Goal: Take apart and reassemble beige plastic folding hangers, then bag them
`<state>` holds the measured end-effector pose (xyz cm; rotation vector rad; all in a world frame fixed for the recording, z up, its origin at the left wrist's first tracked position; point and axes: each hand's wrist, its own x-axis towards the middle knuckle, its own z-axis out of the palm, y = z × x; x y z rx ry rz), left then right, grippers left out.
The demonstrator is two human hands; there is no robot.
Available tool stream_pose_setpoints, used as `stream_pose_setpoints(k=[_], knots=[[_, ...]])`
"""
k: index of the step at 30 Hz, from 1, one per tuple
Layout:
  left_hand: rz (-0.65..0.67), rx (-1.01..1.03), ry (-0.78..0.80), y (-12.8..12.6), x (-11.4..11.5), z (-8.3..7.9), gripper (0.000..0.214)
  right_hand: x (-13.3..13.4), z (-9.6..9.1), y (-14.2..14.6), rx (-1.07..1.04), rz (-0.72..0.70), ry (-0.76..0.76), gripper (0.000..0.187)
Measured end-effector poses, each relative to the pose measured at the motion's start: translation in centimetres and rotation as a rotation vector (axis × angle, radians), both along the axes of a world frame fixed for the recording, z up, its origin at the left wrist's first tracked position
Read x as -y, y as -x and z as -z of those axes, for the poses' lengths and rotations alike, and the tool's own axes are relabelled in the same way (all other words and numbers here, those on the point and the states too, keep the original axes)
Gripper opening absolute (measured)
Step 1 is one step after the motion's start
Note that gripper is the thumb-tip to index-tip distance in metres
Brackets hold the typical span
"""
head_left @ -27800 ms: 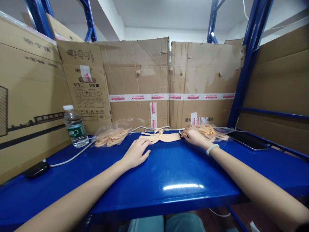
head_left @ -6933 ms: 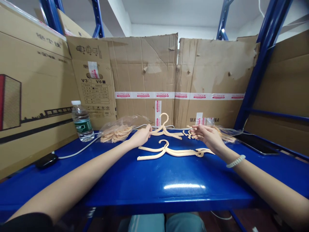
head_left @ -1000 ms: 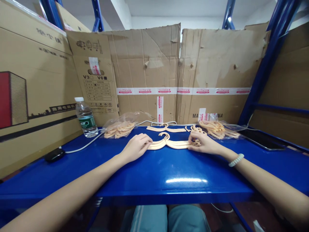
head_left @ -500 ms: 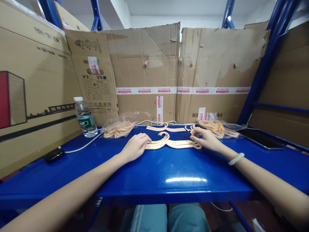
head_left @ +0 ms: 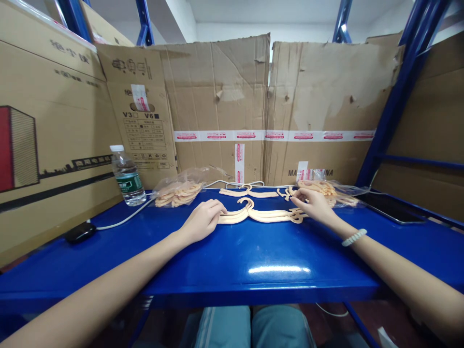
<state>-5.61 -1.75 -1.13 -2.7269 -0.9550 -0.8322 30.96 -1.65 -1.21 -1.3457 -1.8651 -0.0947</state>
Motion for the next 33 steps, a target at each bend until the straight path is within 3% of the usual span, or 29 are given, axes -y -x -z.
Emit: stream_pose_setpoints(k=[6,14,19,25,33], knots=[[0.007,-0.007,0.003,0.0,-0.1,0.1,0.026,-0.7,0.0,-0.8,-0.044,0.088,-0.033,0.027],[0.008,-0.022,-0.005,-0.3,-0.1,0.0,0.026,-1.5,-0.6,-1.7,-0.006,0.067,-0.012,0.018],[0.022,-0.027,-0.013,-0.5,0.0,-0.1,0.026,-2.6,-1.2,-0.7,0.099,0.016,0.095,0.01],[0.014,-0.025,-0.013,-0.4,0.2,-0.1,0.024,-5.0,-2.2,1.1,0.292,-0.012,0.223,0.018],[0.001,-0.012,-0.013,-0.3,0.1,0.0,0.022,-7.1,-1.1,3.3,0.535,0.005,0.252,0.029]])
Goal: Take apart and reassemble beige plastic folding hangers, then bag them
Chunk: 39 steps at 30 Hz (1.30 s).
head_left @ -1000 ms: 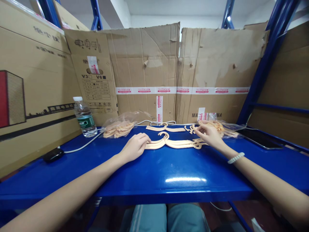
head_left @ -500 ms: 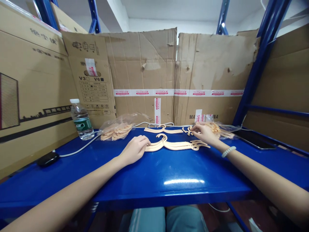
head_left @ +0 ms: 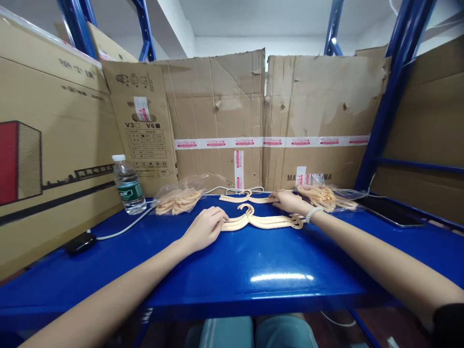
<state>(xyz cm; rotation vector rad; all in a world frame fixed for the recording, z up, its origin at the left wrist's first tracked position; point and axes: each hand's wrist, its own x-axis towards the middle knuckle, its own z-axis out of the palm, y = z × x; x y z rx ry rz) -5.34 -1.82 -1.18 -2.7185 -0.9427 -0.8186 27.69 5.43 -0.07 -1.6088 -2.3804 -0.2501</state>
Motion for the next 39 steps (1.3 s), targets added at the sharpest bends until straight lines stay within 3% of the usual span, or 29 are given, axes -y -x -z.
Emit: stream_pose_setpoints(k=[12,17,23,30,39], knots=[[0.006,0.022,0.002,0.0,0.3,-0.2,0.021,0.2,-0.5,0.3,-0.059,0.057,0.058,0.027],[0.019,0.06,-0.017,0.0,0.4,-0.4,0.02,1.9,-1.6,-1.2,-0.209,0.028,-0.06,0.015],[-0.01,0.181,-0.098,-0.2,0.5,-0.4,0.027,5.4,-1.7,-2.7,-0.396,-0.081,-0.217,0.009],[-0.043,0.254,-0.16,-0.5,0.6,-0.5,0.052,7.0,-1.2,-1.3,-0.435,-0.267,-0.2,0.01],[0.043,0.193,0.035,-0.6,0.3,0.1,0.022,7.1,-0.5,-0.3,-0.469,-0.362,-0.2,0.022]])
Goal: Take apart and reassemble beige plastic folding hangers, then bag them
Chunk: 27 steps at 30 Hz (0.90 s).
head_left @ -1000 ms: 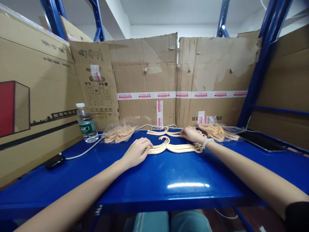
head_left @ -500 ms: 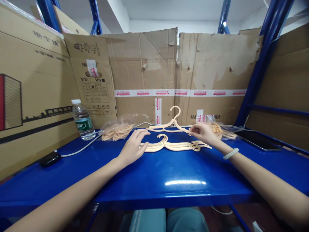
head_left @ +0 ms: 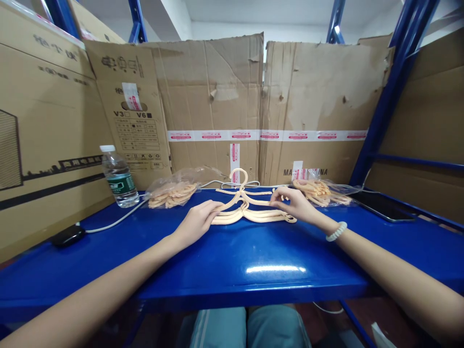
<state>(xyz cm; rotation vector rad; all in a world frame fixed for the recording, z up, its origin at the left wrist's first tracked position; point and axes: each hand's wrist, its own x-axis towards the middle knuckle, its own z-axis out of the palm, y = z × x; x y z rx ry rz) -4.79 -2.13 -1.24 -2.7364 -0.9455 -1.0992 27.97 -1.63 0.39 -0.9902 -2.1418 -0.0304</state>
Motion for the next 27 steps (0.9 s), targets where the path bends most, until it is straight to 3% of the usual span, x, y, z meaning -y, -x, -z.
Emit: stream_pose_setpoints(k=[4,8,10,13,18,27], knots=[[-0.007,0.005,0.05,0.1,-0.1,0.0,0.02,-1.9,-0.1,-2.7,0.007,0.131,-0.028,0.033],[-0.01,0.01,0.089,0.2,-0.1,0.0,0.018,-4.0,0.5,-5.3,0.172,0.242,-0.041,0.023],[-0.017,0.018,0.102,0.2,-0.2,0.0,0.019,-4.5,1.1,-5.8,0.275,0.255,-0.031,0.027],[-0.026,0.031,0.118,0.2,-0.2,-0.1,0.019,-4.8,1.6,-5.6,0.396,0.239,-0.021,0.033],[-0.025,0.048,0.142,0.1,-0.1,-0.2,0.019,-4.7,1.4,-5.2,0.496,0.191,-0.021,0.027],[-0.036,0.072,0.155,0.1,-0.1,-0.3,0.019,-4.3,0.8,-4.9,0.364,0.022,0.019,0.018]])
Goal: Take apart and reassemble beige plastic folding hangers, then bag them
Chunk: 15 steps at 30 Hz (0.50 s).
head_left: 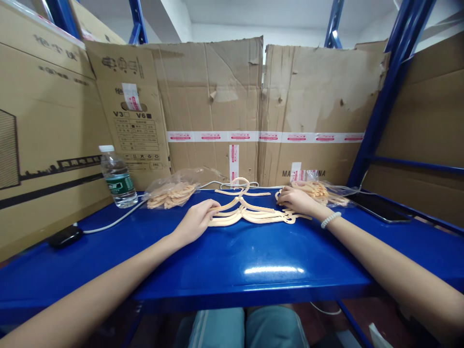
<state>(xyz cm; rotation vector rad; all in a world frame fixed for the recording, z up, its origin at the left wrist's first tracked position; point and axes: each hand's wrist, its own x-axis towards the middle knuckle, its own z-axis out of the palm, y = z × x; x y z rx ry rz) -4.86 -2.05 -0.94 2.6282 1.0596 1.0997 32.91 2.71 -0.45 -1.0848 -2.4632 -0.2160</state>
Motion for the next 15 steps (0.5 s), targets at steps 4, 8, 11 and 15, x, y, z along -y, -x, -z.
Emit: stream_pose_setpoints(k=[4,8,11,15], knots=[[0.002,0.008,-0.003,0.1,0.0,-0.1,0.018,0.0,0.1,0.3,-0.221,-0.02,0.016,0.014],[0.0,0.013,-0.003,0.1,0.0,-0.2,0.018,0.3,-0.1,0.6,-0.594,0.08,-0.001,0.022],[0.0,0.013,-0.004,0.1,0.0,-0.2,0.018,0.8,-0.4,0.8,-0.894,0.142,0.034,0.031],[-0.002,0.013,-0.011,0.1,0.0,-0.2,0.018,2.1,-1.0,1.4,-1.174,0.132,0.179,0.033]])
